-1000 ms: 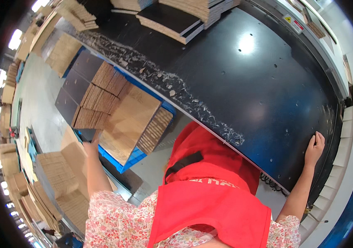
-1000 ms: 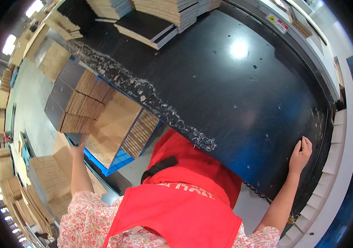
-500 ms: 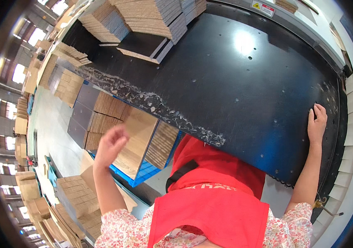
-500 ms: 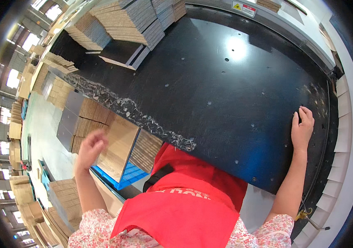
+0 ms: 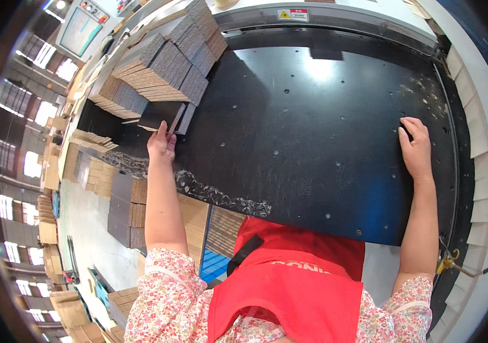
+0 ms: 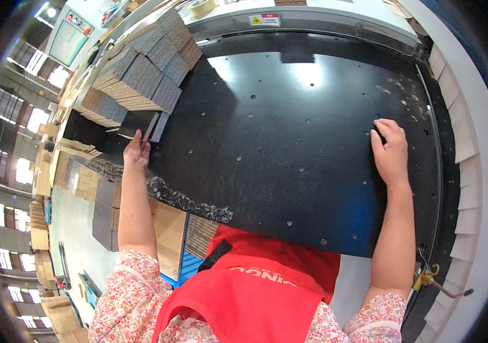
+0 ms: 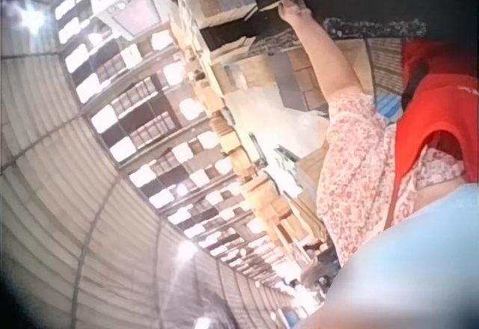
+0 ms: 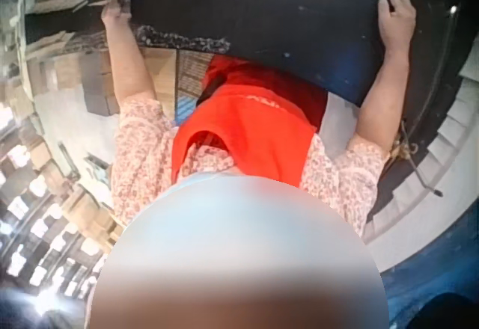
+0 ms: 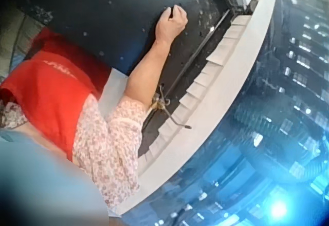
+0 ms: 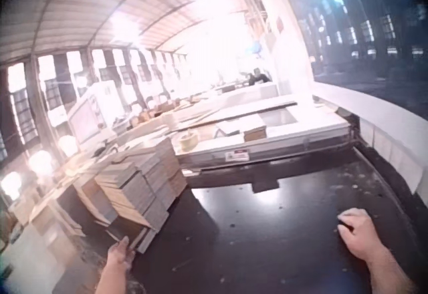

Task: The person places small wooden planks into a machine one by one, then stacks the processed planks onto a blue tray.

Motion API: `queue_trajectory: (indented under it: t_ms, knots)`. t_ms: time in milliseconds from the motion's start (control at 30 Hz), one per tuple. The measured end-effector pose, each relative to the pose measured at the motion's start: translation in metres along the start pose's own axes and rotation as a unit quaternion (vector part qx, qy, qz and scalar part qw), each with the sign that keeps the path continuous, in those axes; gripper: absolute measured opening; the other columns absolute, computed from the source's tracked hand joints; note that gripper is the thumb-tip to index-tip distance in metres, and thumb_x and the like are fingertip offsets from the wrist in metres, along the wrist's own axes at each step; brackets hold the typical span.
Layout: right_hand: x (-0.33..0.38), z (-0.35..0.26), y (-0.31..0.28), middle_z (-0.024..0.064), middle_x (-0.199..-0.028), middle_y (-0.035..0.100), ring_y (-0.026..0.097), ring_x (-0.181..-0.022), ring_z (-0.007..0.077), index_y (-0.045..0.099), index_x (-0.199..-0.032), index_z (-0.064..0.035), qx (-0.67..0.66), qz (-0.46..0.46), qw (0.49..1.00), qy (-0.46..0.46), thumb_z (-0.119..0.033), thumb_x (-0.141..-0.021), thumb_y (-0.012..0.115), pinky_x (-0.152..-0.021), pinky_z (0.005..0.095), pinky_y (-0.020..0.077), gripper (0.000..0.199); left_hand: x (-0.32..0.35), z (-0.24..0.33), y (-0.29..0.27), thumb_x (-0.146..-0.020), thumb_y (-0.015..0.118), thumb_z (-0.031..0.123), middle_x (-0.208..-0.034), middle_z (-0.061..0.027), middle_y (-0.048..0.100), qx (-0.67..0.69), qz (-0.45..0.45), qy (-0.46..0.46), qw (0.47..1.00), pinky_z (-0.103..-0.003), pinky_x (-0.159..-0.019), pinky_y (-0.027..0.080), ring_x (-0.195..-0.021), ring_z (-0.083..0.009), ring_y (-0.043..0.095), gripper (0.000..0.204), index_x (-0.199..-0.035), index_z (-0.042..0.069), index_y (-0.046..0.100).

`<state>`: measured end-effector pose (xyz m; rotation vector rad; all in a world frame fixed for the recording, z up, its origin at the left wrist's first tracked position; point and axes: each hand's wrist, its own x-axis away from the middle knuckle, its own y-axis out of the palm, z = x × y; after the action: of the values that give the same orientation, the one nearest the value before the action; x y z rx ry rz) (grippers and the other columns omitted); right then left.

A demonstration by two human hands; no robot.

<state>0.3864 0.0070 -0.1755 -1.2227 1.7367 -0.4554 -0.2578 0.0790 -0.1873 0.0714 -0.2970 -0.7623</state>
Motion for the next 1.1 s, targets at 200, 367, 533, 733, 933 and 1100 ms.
queue_trajectory:
  t_ms: [200,367,533,733,933,1100]
  knots:
    - [0.004,0.014,-0.008,0.0131,-0.122,0.064,0.056,-0.118,0.03,0.066,-0.115,0.0029,0.011,-0.023,0.999,0.038,-0.012,-0.097,0.059,-0.103,0.0381,0.0431,0.025,0.046,-0.014,-0.032,-0.098,0.064,0.017,-0.099,-0.0034,0.07,0.219,-0.197,-0.007,0.956,-0.035,-0.07,0.055,-0.086,-0.0201,0.066,0.006,-0.099,0.01,0.065]
    - [0.005,0.023,-0.004,0.0111,-0.126,0.062,0.056,-0.121,0.0276,0.064,-0.12,0.0014,0.012,-0.046,0.998,0.034,-0.014,-0.099,0.057,-0.105,0.0363,0.0425,0.027,0.128,-0.01,-0.047,-0.101,0.058,0.013,-0.122,-0.0013,0.065,0.123,-0.285,0.032,0.95,-0.036,-0.08,0.058,-0.106,-0.0189,0.065,0.026,-0.127,0.014,0.055]
    - [0.003,0.016,-0.003,0.0107,-0.125,0.062,0.055,-0.121,0.0277,0.065,-0.12,0.001,0.012,-0.046,0.998,0.035,-0.014,-0.098,0.058,-0.105,0.0368,0.0432,0.027,0.159,-0.011,-0.039,-0.099,0.06,0.01,-0.119,-0.005,0.067,0.064,-0.313,0.031,0.947,-0.034,-0.076,0.059,-0.099,-0.0185,0.068,0.032,-0.131,0.01,0.055]
    - [0.002,0.014,-0.005,0.0108,-0.124,0.063,0.056,-0.12,0.0281,0.065,-0.119,0.0012,0.011,-0.039,0.999,0.018,-0.012,-0.096,0.06,-0.105,0.0363,0.0424,0.027,0.181,-0.011,-0.001,-0.096,0.063,0.009,-0.117,-0.0062,0.069,0.008,-0.343,0.033,0.939,-0.034,-0.078,0.057,-0.098,-0.0168,0.068,0.035,-0.13,0.007,0.057]
    - [0.004,0.012,-0.006,0.0129,-0.121,0.065,0.058,-0.116,0.0308,0.067,-0.116,0.0023,0.012,-0.013,1.0,0.007,-0.011,-0.093,0.063,-0.102,0.037,0.044,0.026,0.202,0.0,0.048,-0.095,0.065,0.007,-0.115,-0.0041,0.069,-0.099,-0.343,0.1,0.929,-0.027,-0.081,0.053,-0.099,-0.0121,0.066,0.037,-0.131,0.004,0.059]
    - [0.002,-0.008,0.001,0.0146,-0.121,0.064,0.06,-0.112,0.0323,0.066,-0.114,0.0038,0.045,0.051,0.997,-0.042,-0.008,-0.091,0.064,-0.098,0.0388,0.0479,0.026,0.222,-0.005,0.115,-0.092,0.068,0.004,-0.099,-0.0015,0.068,-0.237,-0.318,0.355,0.847,-0.024,-0.082,0.048,-0.09,-0.0091,0.061,0.025,-0.117,0.0,0.067]
